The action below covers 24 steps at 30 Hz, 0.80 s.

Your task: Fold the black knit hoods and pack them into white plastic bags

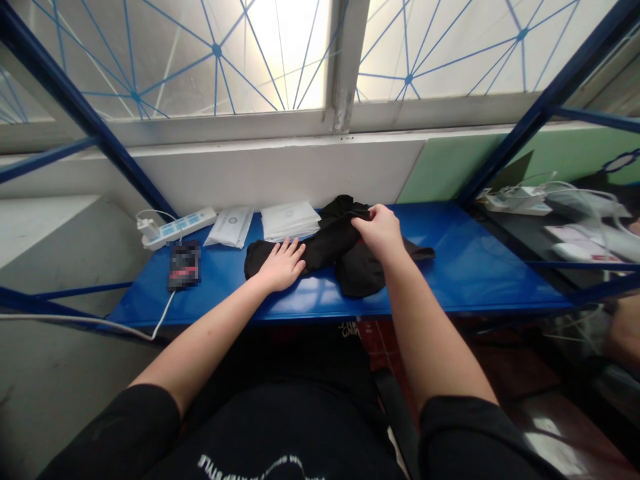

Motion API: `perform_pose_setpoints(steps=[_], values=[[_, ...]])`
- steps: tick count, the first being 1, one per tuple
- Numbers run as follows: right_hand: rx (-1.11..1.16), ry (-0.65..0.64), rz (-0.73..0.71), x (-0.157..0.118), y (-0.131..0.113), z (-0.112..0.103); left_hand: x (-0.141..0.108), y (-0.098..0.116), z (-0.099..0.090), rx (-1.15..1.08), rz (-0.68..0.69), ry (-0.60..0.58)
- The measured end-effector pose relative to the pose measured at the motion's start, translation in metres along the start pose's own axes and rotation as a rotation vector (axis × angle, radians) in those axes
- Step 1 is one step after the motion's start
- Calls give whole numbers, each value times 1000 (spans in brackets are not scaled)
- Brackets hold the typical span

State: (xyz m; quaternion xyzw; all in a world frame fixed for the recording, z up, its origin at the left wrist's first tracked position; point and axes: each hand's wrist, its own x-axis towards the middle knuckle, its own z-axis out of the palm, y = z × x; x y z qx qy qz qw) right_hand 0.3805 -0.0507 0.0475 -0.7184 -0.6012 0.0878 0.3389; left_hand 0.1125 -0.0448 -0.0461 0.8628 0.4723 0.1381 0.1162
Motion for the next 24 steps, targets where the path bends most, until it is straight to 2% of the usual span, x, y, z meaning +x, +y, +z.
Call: perform_pose_setpoints(steps=[2, 5, 8, 10, 12, 14, 17, 19, 21, 24], values=[[68, 71, 27, -7, -35, 0, 0, -6, 0, -138, 6, 40], [22, 90, -99, -27, -92, 8, 1, -16, -2, -570, -58, 179], [-96, 15, -221, -55, -138, 31, 2, -27, -8, -1100, -174, 363], [-181, -19, -357, -73, -156, 54, 0, -35, -16, -1301, -223, 445], [-248, -60, -457, -88, -163, 80, -3, -42, -26, -1429, -263, 467], [-294, -121, -515, -101, -162, 105, -8, -49, -35, -1546, -323, 416], [-321, -204, -575, -115, -155, 127, -14, -55, -45, -1526, -390, 346], [-285, -234, -647, -119, -150, 129, -16, -57, -47, -1437, -404, 373], [-198, -222, -739, -118, -146, 121, -16, -57, -48, -1337, -405, 401], [-69, -102, -749, -105, -140, 102, -15, -58, -46, -1228, -381, 391]])
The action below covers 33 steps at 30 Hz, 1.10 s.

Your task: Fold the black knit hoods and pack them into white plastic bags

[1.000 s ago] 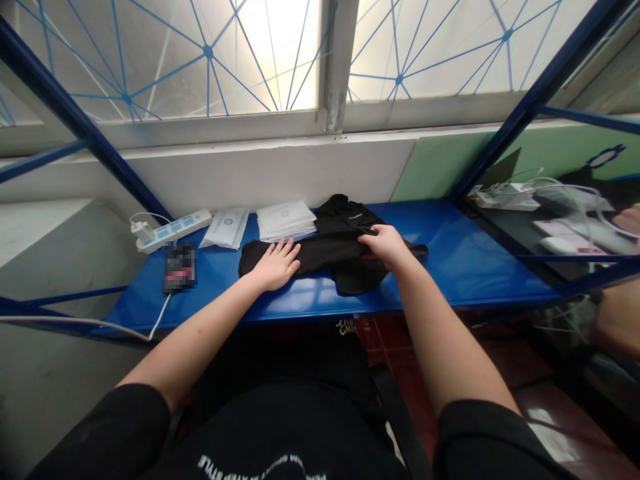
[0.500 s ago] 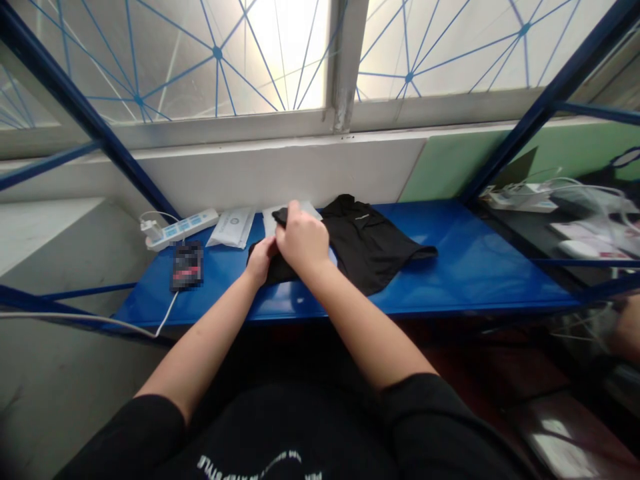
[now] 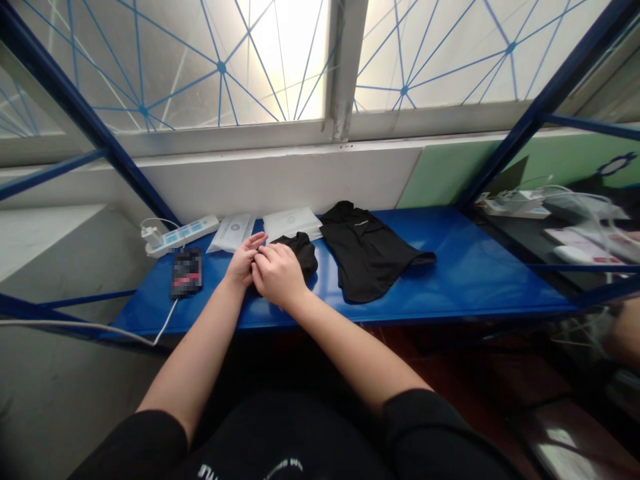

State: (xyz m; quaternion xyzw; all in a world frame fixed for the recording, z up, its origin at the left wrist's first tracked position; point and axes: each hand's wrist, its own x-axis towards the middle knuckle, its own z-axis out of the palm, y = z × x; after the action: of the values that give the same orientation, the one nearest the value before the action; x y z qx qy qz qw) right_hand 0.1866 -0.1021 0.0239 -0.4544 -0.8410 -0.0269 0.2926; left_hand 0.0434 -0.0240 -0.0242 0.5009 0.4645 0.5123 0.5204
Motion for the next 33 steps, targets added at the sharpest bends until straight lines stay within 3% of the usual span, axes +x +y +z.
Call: perform_pose_setpoints(steps=[2, 4, 7, 10, 11, 14, 17, 21, 25, 29, 33], values=[[-21, 74, 121, 5, 16, -8, 0, -1, 1, 43, 19, 0], [-71, 41, 236, 8, 35, -6, 0, -2, 2, 81, 35, 32], [-122, -194, 232, 4, 57, 9, -6, 2, 4, 200, 113, 137], [-167, -341, 166, -6, 66, 26, -18, 10, 5, 557, 275, 214], [-181, -354, 155, -8, 66, 31, -23, 13, 5, 713, 343, 177], [-203, -380, 128, -10, 66, 37, -34, 14, 9, 1077, 480, -158], [-205, -416, 118, -8, 67, 39, -37, 2, 10, 1257, 379, -354], [-182, -413, 117, -7, 70, 39, -35, -14, 2, 1329, 272, -368], [-82, -341, 182, -8, 71, 31, -34, -12, -6, 1385, 239, -344], [-84, -192, 484, -13, 71, 14, -34, -1, -1, 1394, 175, -346], [-91, -268, 738, -23, 79, -3, -33, -3, 17, 1358, 142, -322]])
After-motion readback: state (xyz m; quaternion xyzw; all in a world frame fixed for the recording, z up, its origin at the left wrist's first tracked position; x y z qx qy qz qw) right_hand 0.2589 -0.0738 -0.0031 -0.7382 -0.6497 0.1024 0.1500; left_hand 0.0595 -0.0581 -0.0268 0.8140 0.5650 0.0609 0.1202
